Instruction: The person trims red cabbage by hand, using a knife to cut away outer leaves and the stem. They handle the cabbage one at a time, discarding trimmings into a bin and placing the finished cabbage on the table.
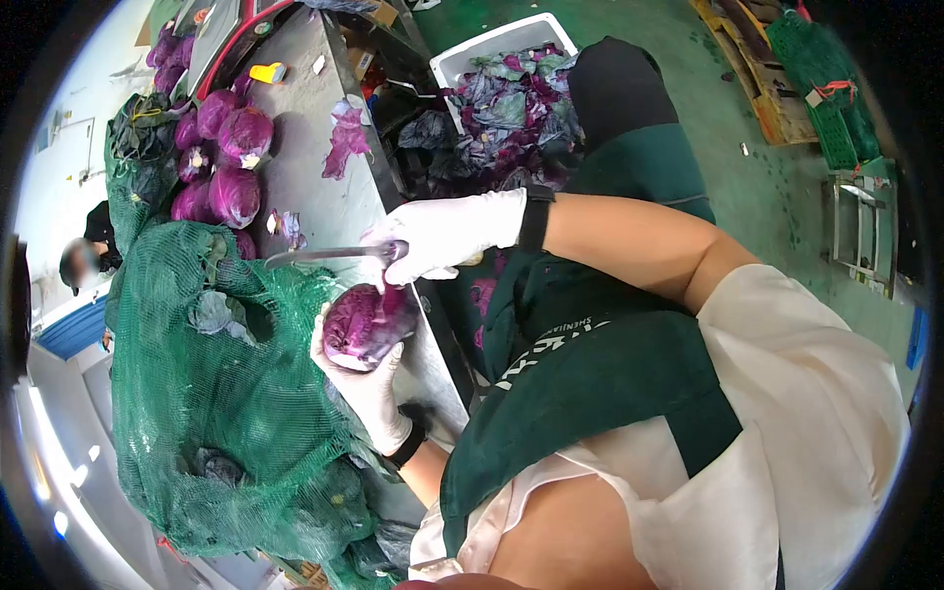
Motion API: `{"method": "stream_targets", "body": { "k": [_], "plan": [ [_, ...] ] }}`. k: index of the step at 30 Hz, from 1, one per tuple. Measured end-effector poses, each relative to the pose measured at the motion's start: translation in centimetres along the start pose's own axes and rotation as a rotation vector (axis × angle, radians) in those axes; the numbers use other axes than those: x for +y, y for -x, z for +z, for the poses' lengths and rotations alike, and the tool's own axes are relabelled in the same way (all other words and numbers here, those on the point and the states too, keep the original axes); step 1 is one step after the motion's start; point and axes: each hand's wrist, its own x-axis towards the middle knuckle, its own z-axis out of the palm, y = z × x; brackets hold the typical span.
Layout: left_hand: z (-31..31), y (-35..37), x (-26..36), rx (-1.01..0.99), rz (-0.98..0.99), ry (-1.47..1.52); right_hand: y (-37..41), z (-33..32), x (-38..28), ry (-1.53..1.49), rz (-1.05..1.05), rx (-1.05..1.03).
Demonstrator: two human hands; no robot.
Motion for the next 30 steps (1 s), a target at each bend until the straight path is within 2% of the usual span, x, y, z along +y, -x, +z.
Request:
{"method": "stream_targets", "body": {
  "k": [2,3,4,5,6,8,9,10,11,12,14,15,16,17,18,20,21,24,25,26,28,30],
  "plan": [
    [-0.1,0.1,0.1,0.022,-0.001,-0.037,0.6,0.2,0.1,-0.145,0.084,0.065],
    [0.4,0.1,1.2,0.082,-0.067,0.019,0.7,0.1,0.8,-0.224,0.042,0.101],
    [0.7,0.1,1.7,0.142,-0.132,0.076,1.3,-0.3,0.9,-0.226,0.055,0.158],
    [0.3,0.1,1.1,0.116,-0.025,0.058,1.6,-0.9,1.1,-0.219,0.040,0.223],
    [0.2,0.1,1.4,0.124,-0.025,0.057,2.1,-1.8,1.5,-0.212,0.027,0.287],
    [0.4,-0.1,2.1,0.155,-0.138,-0.001,3.6,-4.5,1.1,-0.126,0.031,0.381],
    [0.1,-0.1,1.1,0.203,-0.217,0.074,3.5,-6.2,2.7,0.078,-0.005,0.507],
    [-0.1,-0.2,0.7,0.270,-0.311,0.303,3.3,-7.7,4.5,0.285,-0.051,0.627],
    [0.0,-0.5,1.6,0.246,-0.360,0.522,3.8,-8.8,4.9,0.611,-0.050,0.727],
    [0.1,-0.8,2.6,0.215,-0.400,0.740,4.0,-9.1,5.0,0.610,-0.077,0.762],
    [-0.1,-1.6,3.0,0.235,-0.403,0.832,3.5,-6.0,0.5,0.356,-0.037,0.628],
    [0.1,-2.1,3.6,0.187,-0.444,0.978,2.9,-4.4,-1.3,0.430,-0.062,0.553],
    [0.4,-2.6,4.1,0.130,-0.484,1.125,1.9,-3.6,-0.3,0.528,-0.203,0.474],
    [0.8,-2.9,4.4,0.049,-0.482,1.143,1.6,-1.6,-2.3,0.431,-0.295,0.386],
    [1.5,-3.2,5.0,0.039,-0.471,1.142,1.3,-0.6,-3.8,0.312,-0.173,0.240],
    [3.9,-3.7,6.9,-0.036,-0.407,0.892,-0.1,0.0,-2.7,0.575,-0.276,0.276],
    [5.7,-3.8,8.6,0.045,-0.377,0.565,-0.1,-0.5,-2.5,0.445,-0.236,0.277],
    [6.2,-4.2,9.3,-0.013,-0.323,0.398,0.2,-1.6,-1.9,0.035,-0.134,0.247],
    [6.5,-4.3,9.3,-0.084,-0.280,0.383,0.0,-1.6,-1.6,0.169,-0.264,0.348],
    [6.8,-4.6,9.2,-0.090,-0.279,0.382,0.5,-2.1,-1.6,0.170,-0.266,0.354],
    [7.5,-5.2,8.9,-0.097,-0.145,0.213,1.6,-2.8,-3.9,0.019,0.099,0.235],
    [7.2,-6.0,8.5,-0.123,-0.115,0.244,1.7,-3.0,-3.1,-0.052,0.113,0.193]
  ]
}}
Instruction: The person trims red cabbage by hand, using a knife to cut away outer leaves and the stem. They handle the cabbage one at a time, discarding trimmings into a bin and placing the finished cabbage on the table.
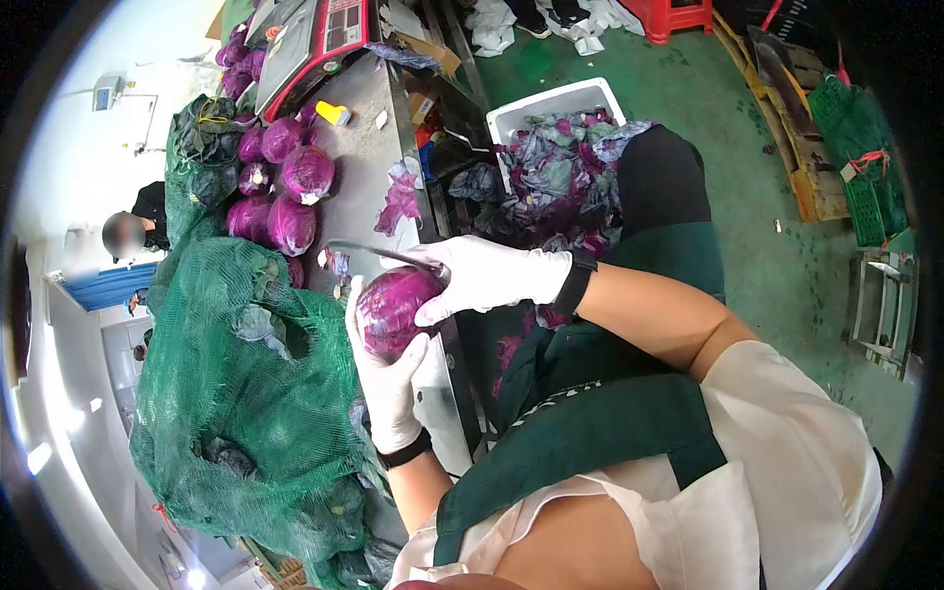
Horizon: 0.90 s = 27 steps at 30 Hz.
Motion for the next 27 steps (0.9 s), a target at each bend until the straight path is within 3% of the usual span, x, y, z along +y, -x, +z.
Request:
{"method": "stream_targets", "body": {
  "k": [2,3,4,6,8,10,16,20,22,23,24,26,27],
  "plan": [
    [-0.7,-0.1,-0.5,-0.006,-0.007,-0.091,-0.7,0.1,1.0,0.272,-0.314,0.082],
    [-0.4,0.2,-0.9,0.114,0.051,-0.134,-1.4,0.6,0.9,0.548,-0.566,0.264],
    [-1.3,0.2,-1.9,0.183,0.229,-0.537,-0.6,0.6,1.0,0.701,-0.384,0.300],
    [-2.2,0.4,-2.5,0.244,0.289,-0.854,-0.5,1.6,0.3,0.676,-0.236,0.252],
    [-2.2,0.7,-3.3,0.260,0.248,-0.902,-0.7,2.9,-0.2,0.740,-0.139,0.128],
    [-1.8,0.7,-3.4,0.272,0.214,-0.949,-1.4,3.9,1.3,0.755,-0.211,0.157],
    [-0.7,0.6,-2.4,0.278,0.126,-1.087,-1.9,4.1,1.2,0.817,-0.097,0.122],
    [0.0,0.4,-2.8,0.327,0.157,-1.105,-2.4,4.1,1.9,0.847,-0.188,0.211],
    [0.2,0.4,-2.9,0.354,0.141,-1.089,-3.8,4.1,3.8,0.883,-0.519,0.382],
    [0.3,0.9,-3.1,0.360,0.190,-1.108,-4.6,2.9,3.7,0.833,-0.328,0.406],
    [0.5,1.4,-3.4,0.366,0.243,-1.129,-6.1,0.8,5.3,0.823,-0.333,0.424],
    [-0.2,2.0,-3.9,0.368,0.271,-0.958,-6.6,-2.4,5.2,0.269,-0.037,0.274],
    [-0.5,1.9,-4.1,0.369,0.291,-0.924,-6.5,-2.6,4.5,0.278,-0.045,0.273]
  ]
}}
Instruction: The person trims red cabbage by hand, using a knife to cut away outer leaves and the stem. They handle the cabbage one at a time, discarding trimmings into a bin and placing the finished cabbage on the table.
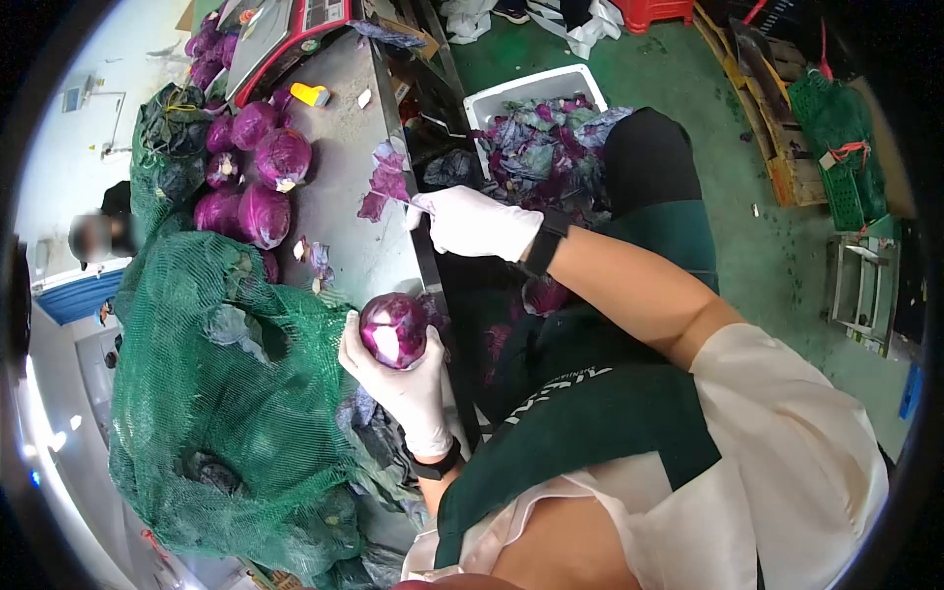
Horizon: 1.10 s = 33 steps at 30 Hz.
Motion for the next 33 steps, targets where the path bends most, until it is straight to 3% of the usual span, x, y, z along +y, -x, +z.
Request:
{"method": "stream_targets", "body": {
  "k": [2,3,5,7,9,11,13,15,17,20,21,23,25,27,29,31,32,33],
  "plan": [
    [-0.9,0.7,-0.3,-0.006,-0.014,0.020,1.2,0.5,-0.9,0.215,-0.242,0.113],
    [-0.8,0.4,-0.2,-0.012,0.003,0.014,2.6,1.6,-2.0,0.128,-0.290,0.058],
    [-0.5,0.2,0.1,-0.037,0.002,0.027,5.2,3.8,-5.8,0.392,-0.351,0.077],
    [-0.4,0.5,-0.3,-0.043,0.058,0.067,5.0,4.7,-5.0,0.429,-0.437,0.036],
    [-0.9,1.0,-0.4,-0.061,0.105,0.072,4.0,4.1,-4.0,0.468,-0.522,0.165],
    [-1.5,1.6,-0.4,-0.063,0.054,0.223,2.9,1.5,-3.2,0.649,-0.444,0.417],
    [-1.7,2.2,-0.5,-0.024,0.006,0.314,2.7,-2.3,-3.0,0.698,-0.241,0.457],
    [-1.5,2.1,-0.9,-0.030,0.006,0.326,4.5,-2.9,-4.6,0.664,-0.208,0.385],
    [-1.5,2.0,-0.7,-0.048,0.008,0.345,7.1,-0.5,-7.2,0.439,-0.243,0.085],
    [-2.0,1.3,0.8,-0.075,0.122,0.216,6.9,1.6,-5.6,0.269,-0.246,-0.173],
    [-2.1,1.2,1.0,-0.079,0.129,0.216,6.9,1.6,-5.5,0.267,-0.248,-0.165],
    [-2.5,1.2,1.2,-0.080,0.194,0.135,7.0,1.5,-5.3,-0.008,0.069,-0.332],
    [-2.9,1.2,1.3,-0.117,0.199,0.137,6.9,1.7,-5.0,0.067,0.060,-0.377],
    [-2.9,1.3,1.2,-0.140,0.216,0.076,6.8,2.9,-3.7,0.347,-0.440,-0.097],
    [-2.9,1.2,1.1,-0.131,0.222,0.084,6.9,3.1,-3.5,0.287,-0.427,-0.100],
    [-3.3,1.3,0.9,-0.104,0.218,0.146,6.1,3.1,-2.0,0.488,-0.478,0.174],
    [-3.8,1.5,0.6,-0.090,0.175,0.235,6.1,1.4,-1.9,0.371,-0.372,0.157],
    [-4.1,1.8,0.2,-0.064,0.127,0.323,5.2,0.1,0.2,0.322,-0.466,0.246]
  ]
}}
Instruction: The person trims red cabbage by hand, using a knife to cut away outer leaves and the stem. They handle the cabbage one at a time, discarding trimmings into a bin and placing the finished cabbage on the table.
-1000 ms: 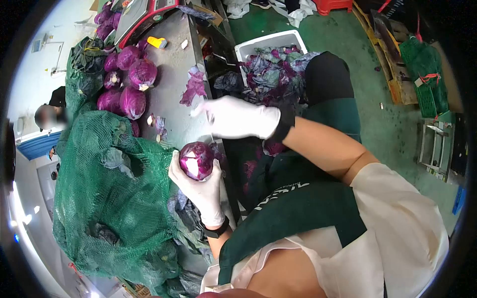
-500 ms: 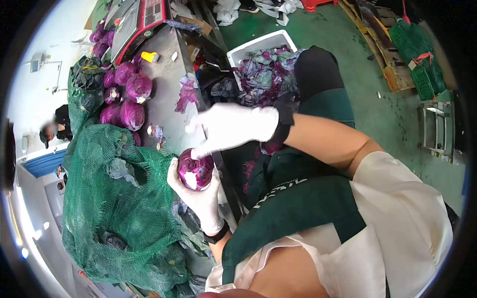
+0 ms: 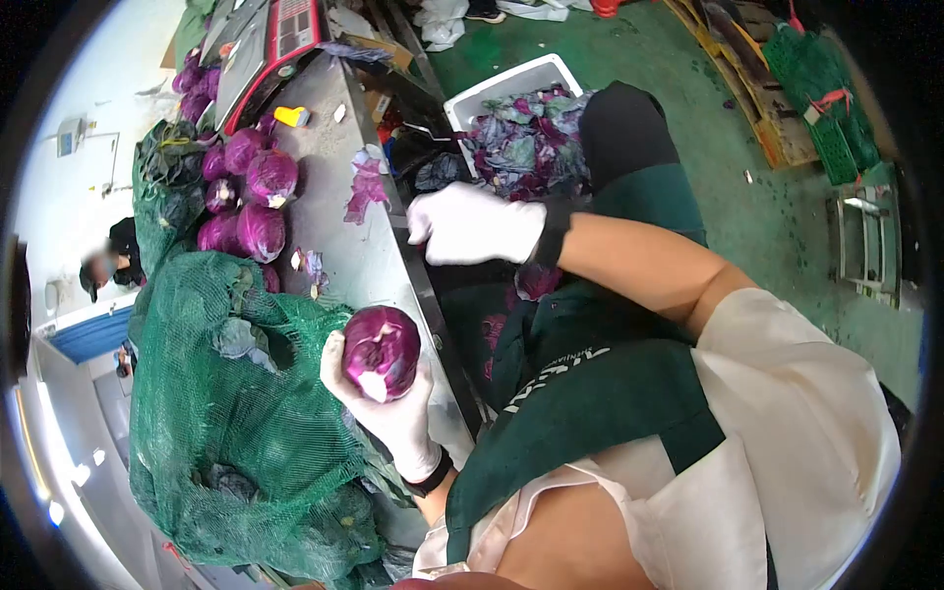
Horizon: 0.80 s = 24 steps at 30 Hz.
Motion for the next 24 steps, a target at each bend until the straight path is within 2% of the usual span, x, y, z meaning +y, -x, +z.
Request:
{"method": "stream_targets", "body": {
  "k": [1,2,4,5,6,7,8,10,14,17,19,20,22,24],
  "plan": [
    [-0.2,0.4,-0.5,0.044,-0.118,0.192,-0.3,-0.9,1.3,0.215,0.128,0.045],
    [-0.7,0.3,-0.6,0.040,-0.156,0.261,-0.5,-2.6,0.8,0.423,0.291,-0.012],
    [-1.3,0.0,-0.6,-0.011,-0.234,0.373,-0.6,-3.4,-0.7,0.490,0.266,-0.038],
    [-1.2,-0.1,-0.6,-0.007,-0.236,0.371,-0.4,-3.1,-2.6,0.328,0.215,-0.109],
    [-1.1,0.0,-0.5,-0.024,-0.293,0.462,0.0,-1.8,-3.7,0.159,0.059,-0.096],
    [-0.9,0.1,-0.4,-0.043,-0.348,0.556,0.0,-1.5,-6.5,0.287,0.047,-0.241],
    [-0.8,0.1,-0.6,-0.047,-0.346,0.561,0.8,-0.4,-6.6,0.123,-0.165,-0.190],
    [-0.8,0.4,-1.1,-0.063,-0.408,0.673,0.9,-0.7,-9.3,0.079,-0.131,-0.390],
    [-1.1,0.4,-1.3,-0.075,-0.385,0.696,1.1,-0.4,-9.8,0.169,-0.155,-0.465],
    [-1.5,0.7,-0.9,-0.105,-0.437,0.731,1.1,-0.7,-10.0,0.175,-0.153,-0.492],
    [-1.5,0.7,-0.7,-0.122,-0.469,0.784,1.0,-1.1,-10.6,0.233,-0.091,-0.597],
    [-1.5,0.8,-0.9,-0.127,-0.456,0.765,1.2,-0.9,-10.3,0.234,-0.089,-0.596],
    [-1.4,0.7,-0.7,-0.135,-0.440,0.750,1.7,0.0,-9.4,0.182,-0.167,-0.445],
    [-1.3,0.5,-0.2,-0.127,-0.455,0.758,1.8,0.6,-9.3,0.161,-0.150,-0.417]
  ]
}}
